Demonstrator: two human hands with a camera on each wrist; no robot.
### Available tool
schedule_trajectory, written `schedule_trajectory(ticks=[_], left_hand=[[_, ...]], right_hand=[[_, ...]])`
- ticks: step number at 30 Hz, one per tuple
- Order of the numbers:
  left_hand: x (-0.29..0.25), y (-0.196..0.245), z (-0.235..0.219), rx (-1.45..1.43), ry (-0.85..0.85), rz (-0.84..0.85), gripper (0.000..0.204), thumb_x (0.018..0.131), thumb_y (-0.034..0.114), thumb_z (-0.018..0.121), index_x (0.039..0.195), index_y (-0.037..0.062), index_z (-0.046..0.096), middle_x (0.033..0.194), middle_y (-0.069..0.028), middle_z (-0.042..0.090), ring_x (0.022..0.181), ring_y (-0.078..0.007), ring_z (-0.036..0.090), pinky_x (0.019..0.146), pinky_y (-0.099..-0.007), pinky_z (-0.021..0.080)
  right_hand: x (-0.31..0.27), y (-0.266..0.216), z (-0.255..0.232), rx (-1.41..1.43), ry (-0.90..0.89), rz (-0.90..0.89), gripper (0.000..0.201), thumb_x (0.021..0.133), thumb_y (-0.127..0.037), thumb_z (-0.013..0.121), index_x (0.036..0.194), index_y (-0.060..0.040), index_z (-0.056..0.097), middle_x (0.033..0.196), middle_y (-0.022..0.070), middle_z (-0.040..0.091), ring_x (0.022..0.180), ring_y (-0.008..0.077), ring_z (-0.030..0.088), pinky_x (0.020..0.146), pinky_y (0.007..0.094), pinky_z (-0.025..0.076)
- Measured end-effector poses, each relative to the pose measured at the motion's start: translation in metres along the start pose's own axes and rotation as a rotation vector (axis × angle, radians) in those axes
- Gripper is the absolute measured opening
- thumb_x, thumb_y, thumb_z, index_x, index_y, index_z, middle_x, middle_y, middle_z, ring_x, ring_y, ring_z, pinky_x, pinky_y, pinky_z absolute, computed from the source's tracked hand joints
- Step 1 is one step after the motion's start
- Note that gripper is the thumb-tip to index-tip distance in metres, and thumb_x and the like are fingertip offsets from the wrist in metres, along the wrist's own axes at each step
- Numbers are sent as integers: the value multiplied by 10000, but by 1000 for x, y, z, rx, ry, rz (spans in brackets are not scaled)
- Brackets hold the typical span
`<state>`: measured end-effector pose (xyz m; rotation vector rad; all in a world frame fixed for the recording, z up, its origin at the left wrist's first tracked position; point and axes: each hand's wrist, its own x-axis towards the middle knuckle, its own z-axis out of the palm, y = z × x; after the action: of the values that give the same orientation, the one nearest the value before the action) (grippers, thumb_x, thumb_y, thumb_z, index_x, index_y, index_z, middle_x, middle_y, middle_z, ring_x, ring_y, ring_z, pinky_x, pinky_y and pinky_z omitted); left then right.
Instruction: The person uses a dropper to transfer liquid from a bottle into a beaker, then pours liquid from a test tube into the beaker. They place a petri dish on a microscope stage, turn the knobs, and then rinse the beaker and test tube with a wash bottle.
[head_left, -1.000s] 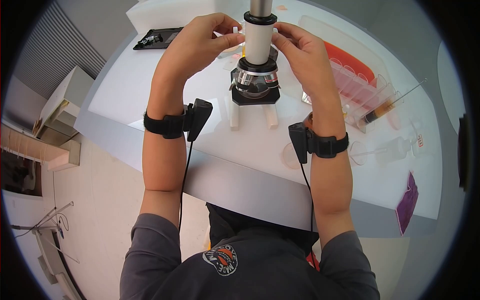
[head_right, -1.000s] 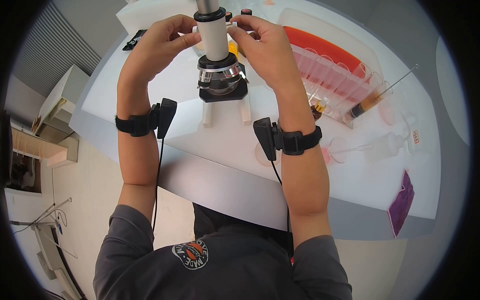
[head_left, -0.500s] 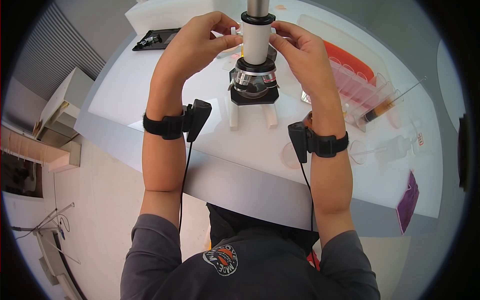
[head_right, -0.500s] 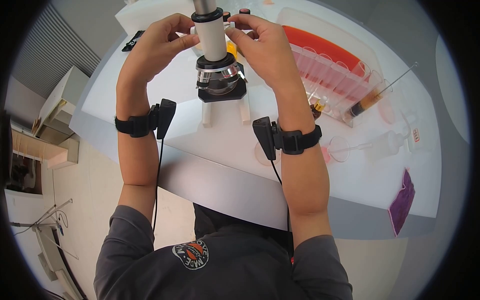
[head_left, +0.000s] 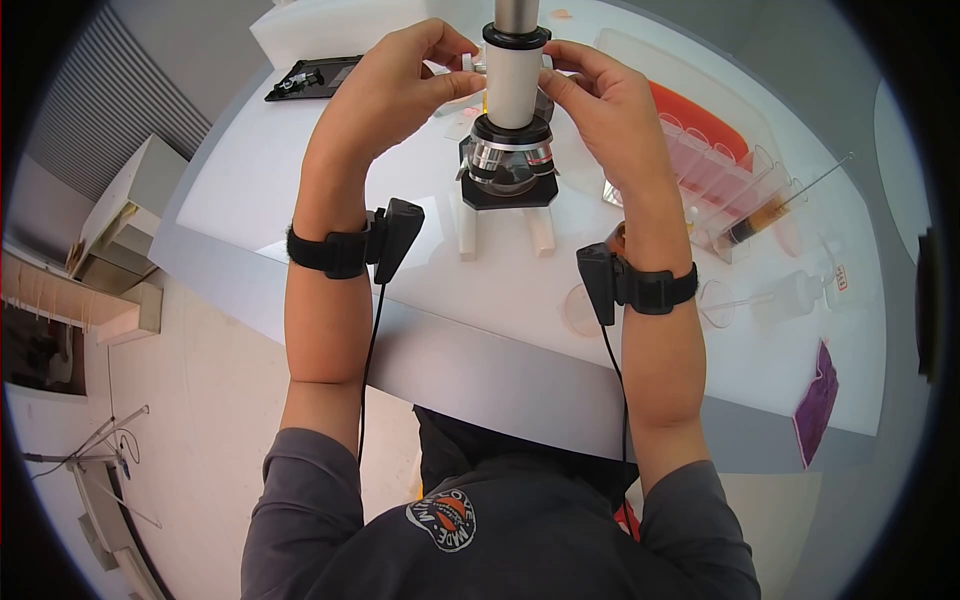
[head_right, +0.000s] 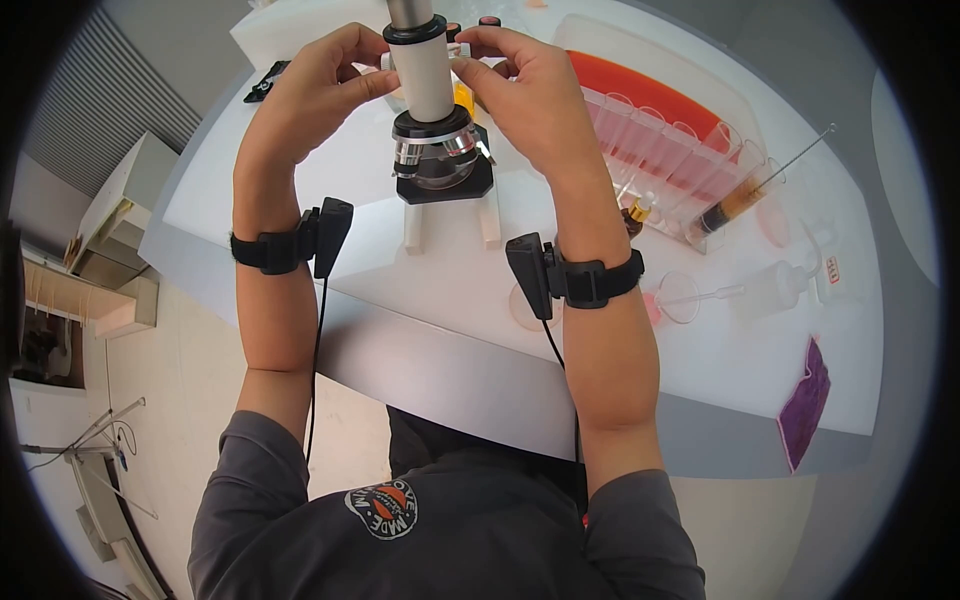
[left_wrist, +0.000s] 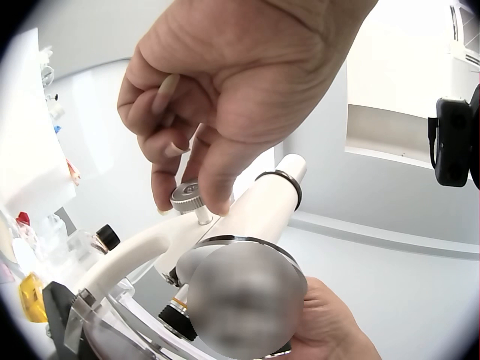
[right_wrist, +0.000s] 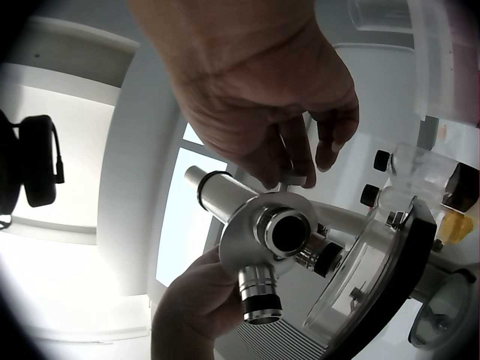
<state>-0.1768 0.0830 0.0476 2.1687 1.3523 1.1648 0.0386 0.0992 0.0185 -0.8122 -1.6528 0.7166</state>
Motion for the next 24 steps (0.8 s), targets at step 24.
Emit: schedule_trajectory(ticks=[24], left_hand=[[0,0,0,17,5,8,356,857,249,779,1073,-2,651,961,-82,684,714,-108,541,664,-259,478]], right_hand=[[-1,-1,-1,-15,-3,-8,316,885,-126,731,1184,-31,699,1003,51,688,780,115,607,691,256,543]])
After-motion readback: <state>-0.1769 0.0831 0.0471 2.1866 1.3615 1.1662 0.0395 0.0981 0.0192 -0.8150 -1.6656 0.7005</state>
